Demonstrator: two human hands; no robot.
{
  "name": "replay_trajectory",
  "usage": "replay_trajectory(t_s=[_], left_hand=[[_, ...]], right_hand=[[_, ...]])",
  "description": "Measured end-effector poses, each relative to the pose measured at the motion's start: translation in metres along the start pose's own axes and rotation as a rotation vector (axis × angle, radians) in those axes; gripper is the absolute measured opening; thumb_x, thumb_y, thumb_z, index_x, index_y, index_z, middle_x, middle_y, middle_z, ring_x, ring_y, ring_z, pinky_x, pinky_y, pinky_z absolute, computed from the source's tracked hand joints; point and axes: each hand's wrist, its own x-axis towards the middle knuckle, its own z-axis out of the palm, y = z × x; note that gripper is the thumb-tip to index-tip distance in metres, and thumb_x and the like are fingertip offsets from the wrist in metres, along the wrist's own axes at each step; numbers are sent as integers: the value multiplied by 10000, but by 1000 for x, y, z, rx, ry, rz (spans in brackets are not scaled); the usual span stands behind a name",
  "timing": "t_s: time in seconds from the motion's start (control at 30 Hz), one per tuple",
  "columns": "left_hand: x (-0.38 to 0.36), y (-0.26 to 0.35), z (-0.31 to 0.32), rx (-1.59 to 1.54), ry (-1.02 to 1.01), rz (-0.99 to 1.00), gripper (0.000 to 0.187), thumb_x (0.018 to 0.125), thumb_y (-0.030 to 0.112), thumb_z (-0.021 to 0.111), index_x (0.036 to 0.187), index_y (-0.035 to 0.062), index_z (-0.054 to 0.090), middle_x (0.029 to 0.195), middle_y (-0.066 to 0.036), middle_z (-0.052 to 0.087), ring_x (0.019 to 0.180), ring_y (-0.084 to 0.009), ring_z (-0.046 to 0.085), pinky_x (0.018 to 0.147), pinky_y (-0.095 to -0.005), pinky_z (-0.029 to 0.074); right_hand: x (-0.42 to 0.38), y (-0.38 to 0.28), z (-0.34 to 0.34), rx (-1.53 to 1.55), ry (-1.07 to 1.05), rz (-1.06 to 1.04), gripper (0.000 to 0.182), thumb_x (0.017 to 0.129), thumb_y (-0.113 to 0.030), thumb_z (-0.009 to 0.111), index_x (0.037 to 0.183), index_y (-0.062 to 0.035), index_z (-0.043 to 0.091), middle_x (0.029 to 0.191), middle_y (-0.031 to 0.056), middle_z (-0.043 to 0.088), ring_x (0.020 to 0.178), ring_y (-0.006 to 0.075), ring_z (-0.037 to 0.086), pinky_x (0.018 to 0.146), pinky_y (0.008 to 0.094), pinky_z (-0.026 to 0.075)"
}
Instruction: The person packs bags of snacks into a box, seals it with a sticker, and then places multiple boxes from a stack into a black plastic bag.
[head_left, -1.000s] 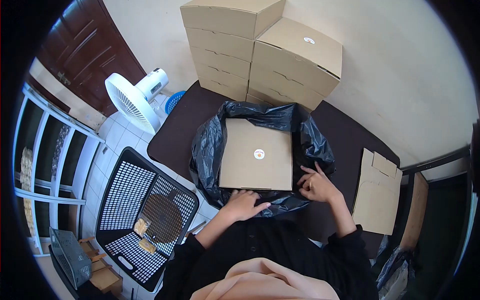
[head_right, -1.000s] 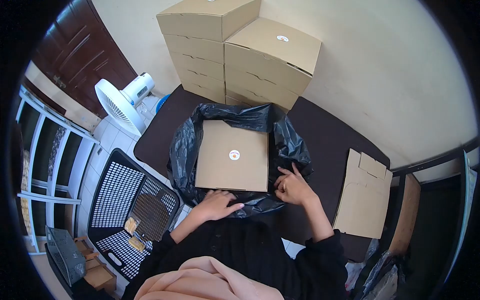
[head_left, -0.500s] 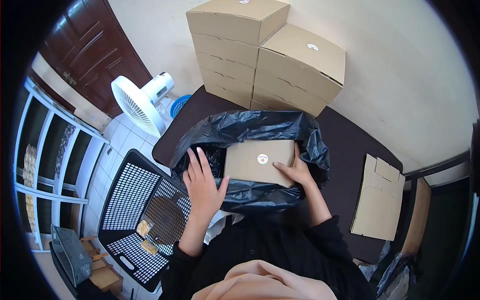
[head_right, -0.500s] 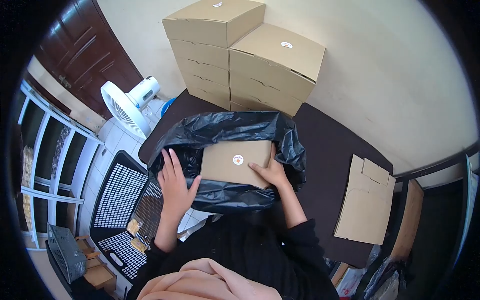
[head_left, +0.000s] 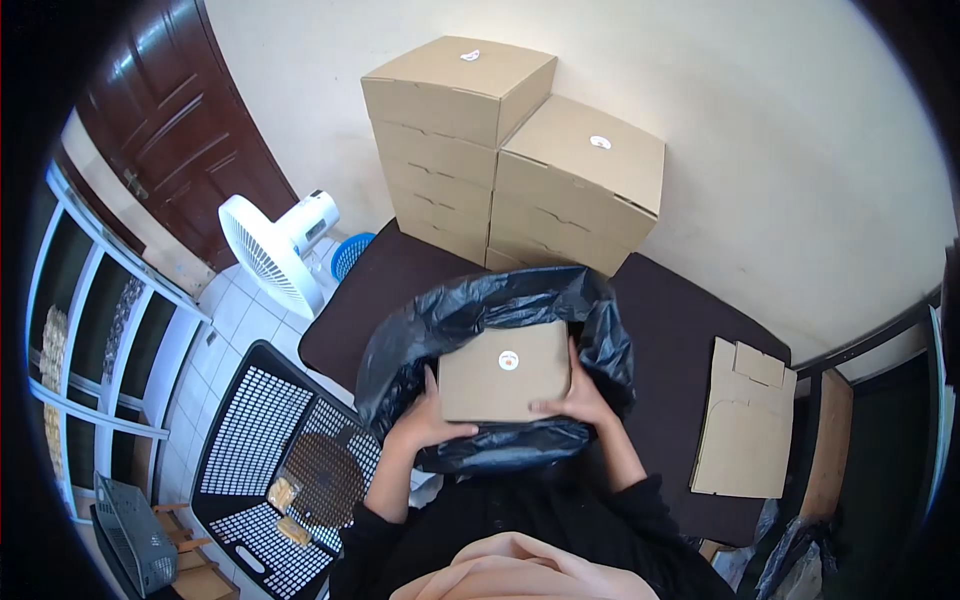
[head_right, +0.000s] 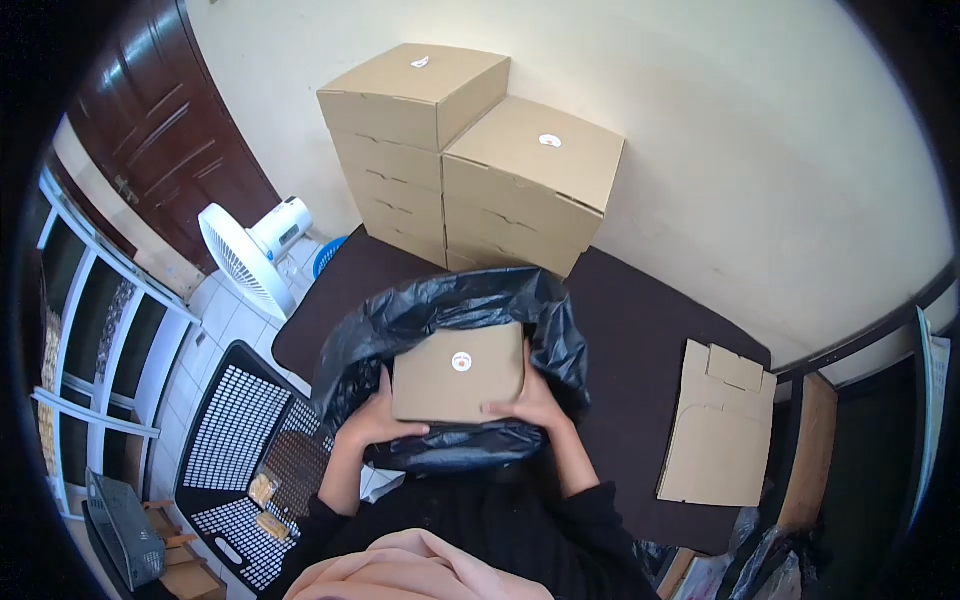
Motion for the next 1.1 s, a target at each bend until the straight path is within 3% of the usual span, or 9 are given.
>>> replay_trajectory(t_s=[0.07,0.27,0.47,0.53,0.57,0.63,0.7,0.83,1.1], left_hand=[[-5,-8,2,45,-124,109,1134,597,457,729,1327,-58,31,1333,-275,239,1215,-360,331,1017,-358,266],[-5,-8,2,-201,-128,-144,1042,628,477,711,1318,-56,141,1296,-265,319,1229,-339,315,1015,-351,267],[-2,-11,2,-209,-121,-81,1027,648,501,685,1299,-87,151,1285,-287,308,1223,-366,311,1005,-355,285],[-3,-10,4,-227,-92,-45,1017,652,499,683,1298,-86,158,1285,-287,309,1223,-362,312,1005,-354,285],[-4,-11,4,-241,-70,-15,1007,656,497,681,1296,-85,166,1285,-286,309,1222,-358,312,1005,-352,284],[-2,-17,6,-245,-85,-25,999,659,494,679,1295,-85,170,1284,-284,310,1222,-354,313,1005,-350,283],[-1,-20,8,-254,-101,-33,991,663,491,677,1293,-86,174,1284,-282,311,1222,-351,314,1006,-349,282],[0,-22,9,-214,-110,-26,987,667,495,673,1293,-85,176,1279,-285,318,1218,-354,319,1005,-349,283],[-7,-10,7,-211,-79,-144,936,686,463,672,1300,-61,198,1275,-257,354,1210,-325,345,1005,-343,280]], right_hand=[[-11,7,-2,39,-84,-74,1298,439,-348,840,1339,58,-3,1388,233,150,1292,277,186,1054,319,151],[-24,9,-5,-123,-158,-49,1125,443,-338,837,1293,58,216,1306,213,310,1249,302,275,1047,355,195],[-22,4,-10,-205,-198,31,1282,461,-383,825,1346,31,-4,1372,254,181,1272,326,236,1050,350,197],[-34,-30,-26,-393,-321,84,1137,508,-372,812,1333,45,151,1261,270,378,1164,347,409,988,373,317],[-37,-65,-42,-351,-328,25,876,569,-356,789,1232,43,377,1103,214,530,978,269,565,854,333,446],[-27,-95,-72,-69,-308,-7,649,644,-343,747,1115,21,487,1052,151,554,889,163,587,748,265,477],[-4,-98,-93,344,129,-264,437,735,-276,684,1042,-15,518,906,72,591,812,83,561,641,182,445],[73,-111,-139,406,771,26,714,749,-573,522,1204,-32,425,1156,156,462,1060,260,454,801,371,425],[113,-128,-161,426,417,250,763,702,-560,543,1253,-60,372,1206,158,415,1072,293,422,851,432,378]])
